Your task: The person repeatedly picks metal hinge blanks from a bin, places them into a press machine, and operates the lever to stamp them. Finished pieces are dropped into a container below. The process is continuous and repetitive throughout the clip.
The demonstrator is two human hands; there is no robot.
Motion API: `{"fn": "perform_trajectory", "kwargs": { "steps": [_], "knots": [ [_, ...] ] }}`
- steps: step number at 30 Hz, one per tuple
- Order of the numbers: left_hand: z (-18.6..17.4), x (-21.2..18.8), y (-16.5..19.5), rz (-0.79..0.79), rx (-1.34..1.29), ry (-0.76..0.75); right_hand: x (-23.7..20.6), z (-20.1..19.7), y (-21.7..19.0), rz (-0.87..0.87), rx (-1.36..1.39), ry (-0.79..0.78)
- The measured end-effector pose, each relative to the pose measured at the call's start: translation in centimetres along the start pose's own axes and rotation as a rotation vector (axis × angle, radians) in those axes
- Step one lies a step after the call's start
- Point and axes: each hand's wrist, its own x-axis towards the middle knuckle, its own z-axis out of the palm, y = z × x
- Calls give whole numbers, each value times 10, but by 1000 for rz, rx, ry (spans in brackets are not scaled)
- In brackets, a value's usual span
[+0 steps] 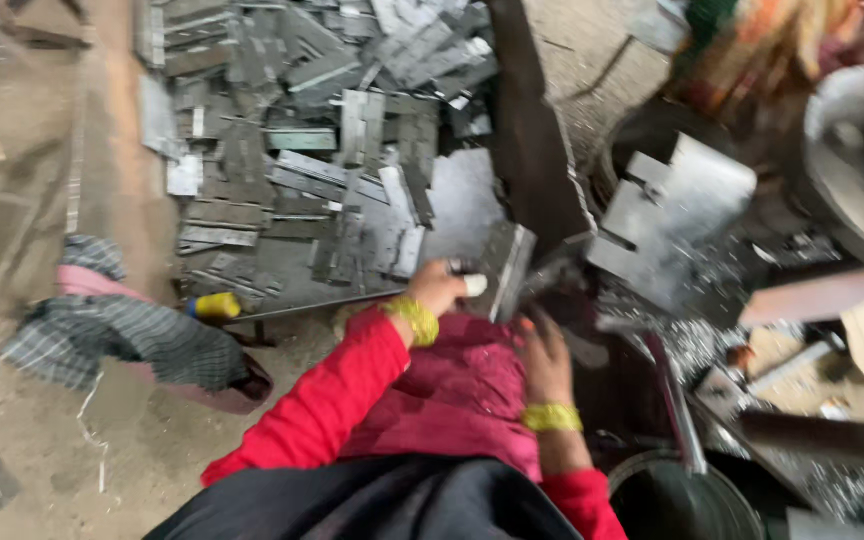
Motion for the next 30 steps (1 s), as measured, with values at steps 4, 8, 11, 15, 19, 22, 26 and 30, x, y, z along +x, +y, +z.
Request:
{"fn": "perform_trajectory", "kwargs": {
  "steps": [4, 8, 11, 15, 19, 22, 26, 30],
  "knots": [
    [66, -53, -9, 356, 215, 29, -10, 13, 27, 288, 643, 43],
    [83, -50, 35, 655, 636, 226, -15, -38, 4, 236, 140, 79],
    [93, -16, 98, 656, 437, -368, 5, -86, -56, -137, -546, 35],
    [150, 13, 148, 990, 477, -63, 31, -135, -136, -240, -1188, 285],
    [217, -19, 115, 949, 1162, -165, 10, -150, -144, 187, -1445, 189],
    [240, -43, 74, 1321, 1279, 223, -25, -149, -106, 359, -1423, 127],
    [256, -23, 50, 1173, 1294, 186, -39, -163, -54, 293, -1236, 95],
    [276, 22, 45, 787, 1411, -38, -26, -183, -17, 352, -1186, 103]
  ]
}}
